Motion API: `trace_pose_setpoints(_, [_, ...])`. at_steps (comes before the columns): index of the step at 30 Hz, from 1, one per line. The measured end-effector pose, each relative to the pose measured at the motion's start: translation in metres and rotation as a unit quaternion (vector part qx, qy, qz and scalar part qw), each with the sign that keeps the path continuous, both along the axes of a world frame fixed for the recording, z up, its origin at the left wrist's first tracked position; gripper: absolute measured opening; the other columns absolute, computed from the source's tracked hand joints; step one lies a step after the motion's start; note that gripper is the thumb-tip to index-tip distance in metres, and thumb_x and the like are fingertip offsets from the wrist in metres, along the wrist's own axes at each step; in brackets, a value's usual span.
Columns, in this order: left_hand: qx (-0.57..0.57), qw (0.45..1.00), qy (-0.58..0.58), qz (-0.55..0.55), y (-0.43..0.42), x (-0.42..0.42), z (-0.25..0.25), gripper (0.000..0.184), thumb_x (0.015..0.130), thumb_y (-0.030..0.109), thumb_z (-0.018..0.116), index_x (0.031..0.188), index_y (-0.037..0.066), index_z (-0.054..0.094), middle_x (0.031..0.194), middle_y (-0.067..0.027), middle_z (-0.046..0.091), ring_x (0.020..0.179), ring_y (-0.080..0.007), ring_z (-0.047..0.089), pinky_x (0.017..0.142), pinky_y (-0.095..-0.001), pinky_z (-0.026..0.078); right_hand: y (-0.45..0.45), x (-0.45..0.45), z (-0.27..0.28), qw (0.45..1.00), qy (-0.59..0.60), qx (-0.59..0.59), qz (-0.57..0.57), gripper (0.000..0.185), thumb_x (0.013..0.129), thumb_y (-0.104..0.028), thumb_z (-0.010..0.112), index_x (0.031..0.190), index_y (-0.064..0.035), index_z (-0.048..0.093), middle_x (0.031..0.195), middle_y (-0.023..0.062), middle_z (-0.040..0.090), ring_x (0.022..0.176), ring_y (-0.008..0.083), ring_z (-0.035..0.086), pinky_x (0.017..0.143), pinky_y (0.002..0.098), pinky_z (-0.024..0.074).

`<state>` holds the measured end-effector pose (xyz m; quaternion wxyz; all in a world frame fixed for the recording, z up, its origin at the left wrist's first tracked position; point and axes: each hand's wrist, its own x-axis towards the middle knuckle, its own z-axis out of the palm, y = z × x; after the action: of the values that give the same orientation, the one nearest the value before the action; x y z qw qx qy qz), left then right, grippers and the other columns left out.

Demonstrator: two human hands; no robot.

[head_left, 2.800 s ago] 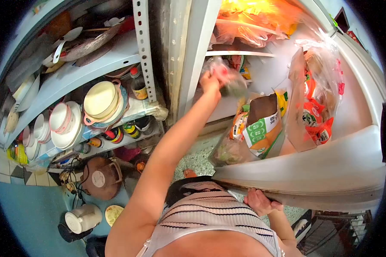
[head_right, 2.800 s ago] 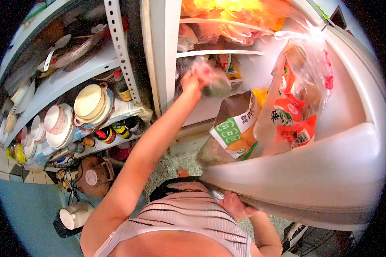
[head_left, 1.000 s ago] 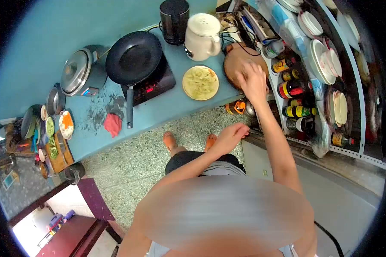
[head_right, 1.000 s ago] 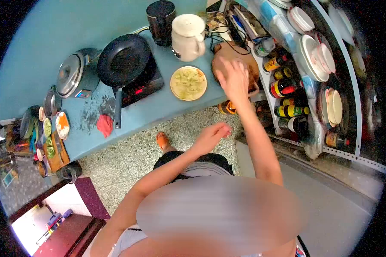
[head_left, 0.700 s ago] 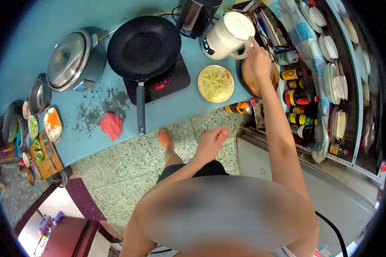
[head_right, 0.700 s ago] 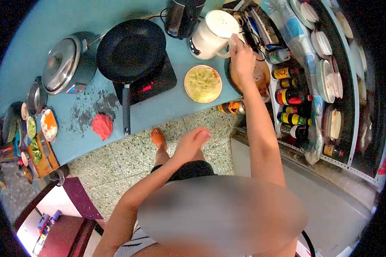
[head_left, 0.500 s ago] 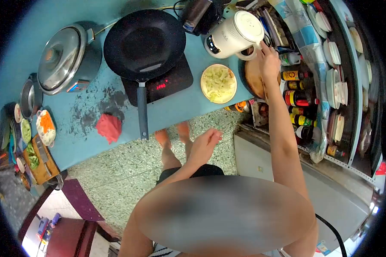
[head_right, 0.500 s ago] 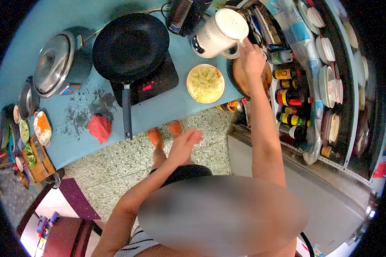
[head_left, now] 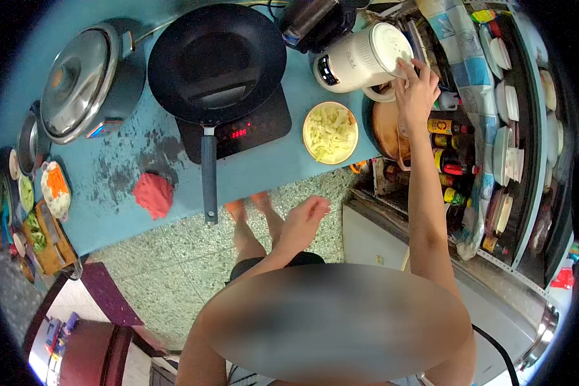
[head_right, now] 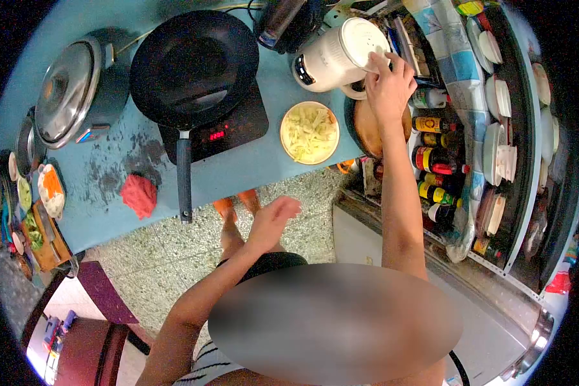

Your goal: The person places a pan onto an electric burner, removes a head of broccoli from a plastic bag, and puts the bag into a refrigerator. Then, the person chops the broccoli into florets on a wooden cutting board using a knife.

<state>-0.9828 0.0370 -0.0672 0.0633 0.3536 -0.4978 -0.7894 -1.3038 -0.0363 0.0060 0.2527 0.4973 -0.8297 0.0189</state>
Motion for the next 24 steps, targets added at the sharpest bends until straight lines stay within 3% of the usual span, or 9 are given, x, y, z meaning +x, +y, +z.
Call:
trace_pose_setpoints(7, [0.032,0.999,0.013,0.009,0.007,-0.012,0.001,0.029,0.094,0.027,0.046,0.101,0.001,0.058,0.088,-0.0066,0.064,0.083,-0.0129,0.06,0.078,-0.0252,0.045,0.005,0.014,0.004,0.999,0.02,-0.006,0.024,0.04,0.073,-0.016,0.059,0.113,-0.0207,0.06,0.115,0.0064,0.05,0.109,0.0288,0.042,0.089,0.0425,0.0334])
trace_pose_setpoints(9, [0.021,0.999,0.011,0.027,0.01,-0.012,-0.002,0.027,0.093,0.026,0.047,0.101,0.002,0.057,0.086,-0.0091,0.065,0.08,-0.0177,0.062,0.073,-0.028,0.046,0.013,0.043,-0.003,0.992,-0.043,-0.098,0.07,0.04,0.074,-0.014,0.059,0.114,-0.0122,0.058,0.11,0.0108,0.05,0.103,0.0304,0.044,0.084,0.0416,0.036])
trace_pose_setpoints(10, [0.006,0.999,0.011,0.037,0.011,-0.011,-0.003,0.026,0.092,0.025,0.048,0.1,0.003,0.057,0.084,-0.0116,0.065,0.077,-0.0224,0.064,0.069,-0.0307,0.048,0.021,0.053,-0.016,0.994,-0.036,-0.069,0.074,0.036,0.075,-0.014,0.059,0.11,-0.0059,0.056,0.102,0.0135,0.052,0.093,0.0311,0.047,0.078,0.0418,0.0375])
trace_pose_setpoints(12, [0.02,1.0,-0.001,0.019,0.009,-0.009,-0.007,0.028,0.093,0.027,0.047,0.102,0.002,0.057,0.086,-0.0096,0.065,0.08,-0.0181,0.062,0.073,-0.0285,0.047,0.032,0.072,-0.055,0.986,-0.075,-0.063,0.138,0.022,0.076,-0.012,0.062,0.098,-0.0071,0.06,0.081,0.008,0.055,0.077,0.027,0.052,0.068,0.0388,0.0394])
trace_pose_setpoints(13, [0.03,1.0,-0.009,0.001,0.008,-0.009,-0.009,0.031,0.094,0.028,0.046,0.103,0.001,0.057,0.089,-0.0076,0.064,0.083,-0.0139,0.06,0.078,-0.0264,0.046,0.038,0.083,-0.076,0.983,-0.105,-0.066,0.134,0.016,0.075,-0.012,0.064,0.091,-0.0083,0.06,0.076,0.0055,0.055,0.074,0.0243,0.052,0.064,0.0359,0.0394])
trace_pose_setpoints(15, [0.039,0.999,-0.013,0.013,0.008,-0.01,-0.013,0.029,0.093,0.027,0.047,0.103,0.001,0.057,0.088,-0.0077,0.064,0.083,-0.014,0.06,0.077,-0.0265,0.046,0.046,0.099,-0.102,0.979,-0.166,-0.019,0.117,0.012,0.075,-0.016,0.067,0.073,-0.0095,0.056,0.073,0.0027,0.055,0.072,0.0222,0.052,0.061,0.035,0.0381])
trace_pose_setpoints(17, [0.047,0.998,-0.017,0.023,0.007,-0.009,-0.018,0.028,0.093,0.025,0.048,0.103,0.001,0.057,0.087,-0.0079,0.064,0.082,-0.0141,0.061,0.076,-0.0265,0.046,0.047,0.115,-0.112,0.966,-0.236,-0.022,0.107,0.015,0.075,-0.018,0.067,0.071,-0.0094,0.055,0.07,0.0029,0.054,0.069,0.0222,0.052,0.06,0.0352,0.0377])
trace_pose_setpoints(24, [0.062,0.994,0.003,0.088,-0.002,-0.01,-0.027,0.02,0.092,0.017,0.05,0.103,0.002,0.057,0.084,-0.0073,0.063,0.08,-0.013,0.061,0.073,-0.0258,0.047,0.046,0.137,-0.127,0.959,-0.269,0.028,0.083,0.014,0.076,-0.018,0.067,0.072,-0.0085,0.058,0.066,0.0039,0.053,0.065,0.0227,0.051,0.06,0.0354,0.0375])
